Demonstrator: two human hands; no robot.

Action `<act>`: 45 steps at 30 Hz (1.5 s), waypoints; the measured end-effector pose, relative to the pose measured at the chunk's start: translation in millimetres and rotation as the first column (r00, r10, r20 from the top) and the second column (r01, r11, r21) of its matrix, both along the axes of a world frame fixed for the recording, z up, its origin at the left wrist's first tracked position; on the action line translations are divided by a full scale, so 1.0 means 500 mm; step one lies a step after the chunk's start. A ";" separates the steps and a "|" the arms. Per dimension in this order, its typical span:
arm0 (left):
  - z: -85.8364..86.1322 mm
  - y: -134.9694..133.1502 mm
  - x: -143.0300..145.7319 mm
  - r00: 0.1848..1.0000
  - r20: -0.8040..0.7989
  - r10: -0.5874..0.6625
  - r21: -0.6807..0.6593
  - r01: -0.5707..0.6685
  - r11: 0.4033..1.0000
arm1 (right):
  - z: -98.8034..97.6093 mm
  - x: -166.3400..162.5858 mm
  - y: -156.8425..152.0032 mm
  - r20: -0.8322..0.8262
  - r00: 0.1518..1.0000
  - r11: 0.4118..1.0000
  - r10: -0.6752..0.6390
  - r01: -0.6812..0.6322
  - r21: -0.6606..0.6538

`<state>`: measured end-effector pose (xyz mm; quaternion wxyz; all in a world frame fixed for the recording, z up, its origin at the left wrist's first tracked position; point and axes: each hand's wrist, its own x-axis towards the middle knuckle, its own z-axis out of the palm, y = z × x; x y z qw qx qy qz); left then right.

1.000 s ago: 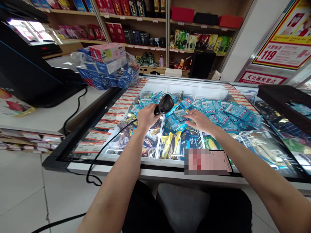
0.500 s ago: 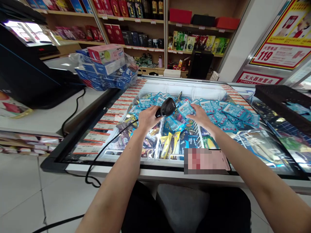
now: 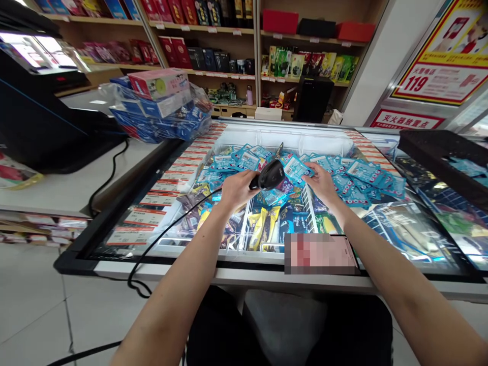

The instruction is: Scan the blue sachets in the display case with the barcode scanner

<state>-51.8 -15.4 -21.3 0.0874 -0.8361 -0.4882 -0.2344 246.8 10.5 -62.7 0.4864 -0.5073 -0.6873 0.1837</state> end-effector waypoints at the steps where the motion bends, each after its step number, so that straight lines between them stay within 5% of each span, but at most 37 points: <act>1: -0.001 0.000 0.005 1.000 -0.004 -0.010 -0.002 0.010 1.000 | 0.000 -0.002 -0.002 -0.002 1.000 1.000 -0.002 0.002 0.009; 12: -0.007 0.001 0.030 0.999 -0.050 -0.022 0.017 0.022 1.000 | -0.008 0.000 0.007 -0.166 0.984 0.997 0.058 -0.048 0.064; 45: 0.000 -0.006 0.038 0.995 -0.101 0.013 0.005 -0.012 1.000 | -0.003 0.005 0.008 -0.121 0.993 0.999 -0.012 0.017 0.044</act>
